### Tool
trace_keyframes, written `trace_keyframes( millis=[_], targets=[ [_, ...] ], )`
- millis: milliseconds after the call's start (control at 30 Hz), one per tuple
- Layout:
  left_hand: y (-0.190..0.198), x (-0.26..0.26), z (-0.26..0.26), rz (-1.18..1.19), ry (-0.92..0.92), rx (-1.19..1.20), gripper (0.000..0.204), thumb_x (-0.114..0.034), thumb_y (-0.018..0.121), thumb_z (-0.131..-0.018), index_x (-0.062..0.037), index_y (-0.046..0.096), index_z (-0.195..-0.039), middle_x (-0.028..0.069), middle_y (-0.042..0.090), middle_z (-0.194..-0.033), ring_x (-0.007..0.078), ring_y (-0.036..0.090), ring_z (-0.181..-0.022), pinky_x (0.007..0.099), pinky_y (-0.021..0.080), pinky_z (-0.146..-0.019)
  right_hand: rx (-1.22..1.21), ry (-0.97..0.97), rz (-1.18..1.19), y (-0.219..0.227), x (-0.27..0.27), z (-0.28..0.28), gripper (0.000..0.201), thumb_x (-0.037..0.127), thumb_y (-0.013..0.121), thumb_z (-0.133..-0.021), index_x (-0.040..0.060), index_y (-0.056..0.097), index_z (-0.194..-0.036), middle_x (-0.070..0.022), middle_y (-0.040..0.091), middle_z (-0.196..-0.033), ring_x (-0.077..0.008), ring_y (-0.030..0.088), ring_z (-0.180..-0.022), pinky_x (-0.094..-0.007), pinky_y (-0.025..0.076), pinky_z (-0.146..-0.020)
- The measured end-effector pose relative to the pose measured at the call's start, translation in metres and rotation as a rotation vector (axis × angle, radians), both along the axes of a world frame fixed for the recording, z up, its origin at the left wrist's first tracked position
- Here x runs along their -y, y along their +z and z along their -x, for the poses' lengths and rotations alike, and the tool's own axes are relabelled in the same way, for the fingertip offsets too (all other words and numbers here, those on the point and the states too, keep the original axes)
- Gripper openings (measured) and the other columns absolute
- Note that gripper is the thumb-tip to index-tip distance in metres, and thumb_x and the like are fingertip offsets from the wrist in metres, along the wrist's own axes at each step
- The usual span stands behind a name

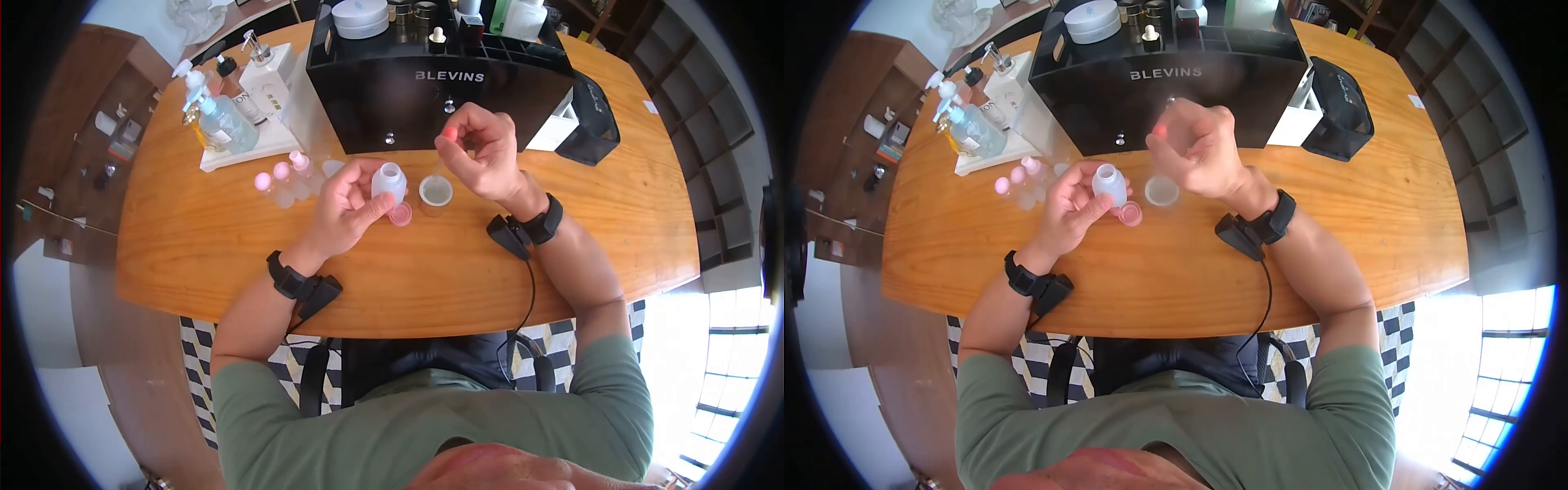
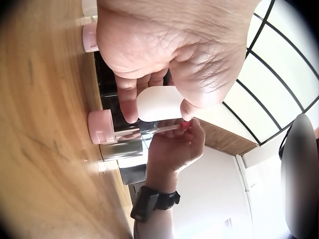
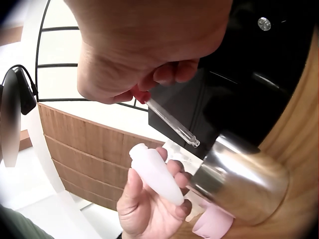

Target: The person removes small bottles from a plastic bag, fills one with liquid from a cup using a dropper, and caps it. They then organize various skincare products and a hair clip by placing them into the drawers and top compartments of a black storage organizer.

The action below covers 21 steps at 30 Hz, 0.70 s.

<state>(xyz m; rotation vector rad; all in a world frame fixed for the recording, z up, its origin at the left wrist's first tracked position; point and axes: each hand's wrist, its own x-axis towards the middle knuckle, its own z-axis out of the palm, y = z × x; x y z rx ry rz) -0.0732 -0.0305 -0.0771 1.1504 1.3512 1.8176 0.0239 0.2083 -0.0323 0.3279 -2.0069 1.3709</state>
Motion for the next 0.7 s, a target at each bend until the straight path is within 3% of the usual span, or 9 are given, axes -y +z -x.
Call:
trace_keyframes(
  millis=[33, 267, 533, 700],
  targets=[
    [0.0006, 0.0000, -0.0002, 0.001, 0.001, 0.005, 0.039, -0.013, 0.070, -0.101, 0.0008, 0.051, -0.131, 0.0170, 0.067, -0.120, 0.0252, 0.068, -0.113, 0.0379, 0.063, -0.090, 0.046, -0.007, -0.115, -0.0010, -0.0022, -0.0006, 0.015, -0.002, 0.069, -0.090, 0.0022, 0.058, -0.081, -0.0008, 0.065, -0.069, -0.0046, 0.059, -0.061, -0.0205, 0.044, -0.056],
    [0.0011, -0.0002, 0.0001, 0.008, 0.000, 0.005, 0.039, -0.014, 0.070, -0.100, 0.0000, 0.052, -0.131, 0.0173, 0.067, -0.119, 0.0253, 0.069, -0.112, 0.0376, 0.063, -0.089, 0.055, 0.077, -0.167, -0.0064, -0.0081, 0.0064, 0.019, -0.002, 0.070, -0.087, 0.0019, 0.057, -0.075, -0.0034, 0.066, -0.066, -0.0079, 0.061, -0.055, -0.0223, 0.043, -0.052],
    [0.0011, -0.0007, -0.0010, -0.008, -0.003, 0.006, 0.037, -0.013, 0.070, -0.100, 0.0002, 0.052, -0.131, 0.0166, 0.068, -0.118, 0.0247, 0.069, -0.111, 0.0370, 0.063, -0.089, 0.033, 0.107, -0.332, -0.0068, -0.0061, 0.0080, 0.016, -0.001, 0.071, -0.081, 0.0016, 0.059, -0.071, -0.0069, 0.061, -0.059, -0.0178, 0.062, -0.051, -0.0276, 0.042, -0.049],
    [0.0012, -0.0008, -0.0011, -0.004, -0.005, -0.003, 0.037, -0.012, 0.069, -0.101, 0.0006, 0.053, -0.131, 0.0160, 0.068, -0.118, 0.0245, 0.069, -0.111, 0.0369, 0.063, -0.089, 0.068, 0.118, -0.356, -0.0040, -0.0052, 0.0071, 0.016, 0.000, 0.072, -0.082, 0.0012, 0.060, -0.071, -0.0082, 0.062, -0.061, -0.0186, 0.063, -0.052, -0.0289, 0.042, -0.049]
  ],
)
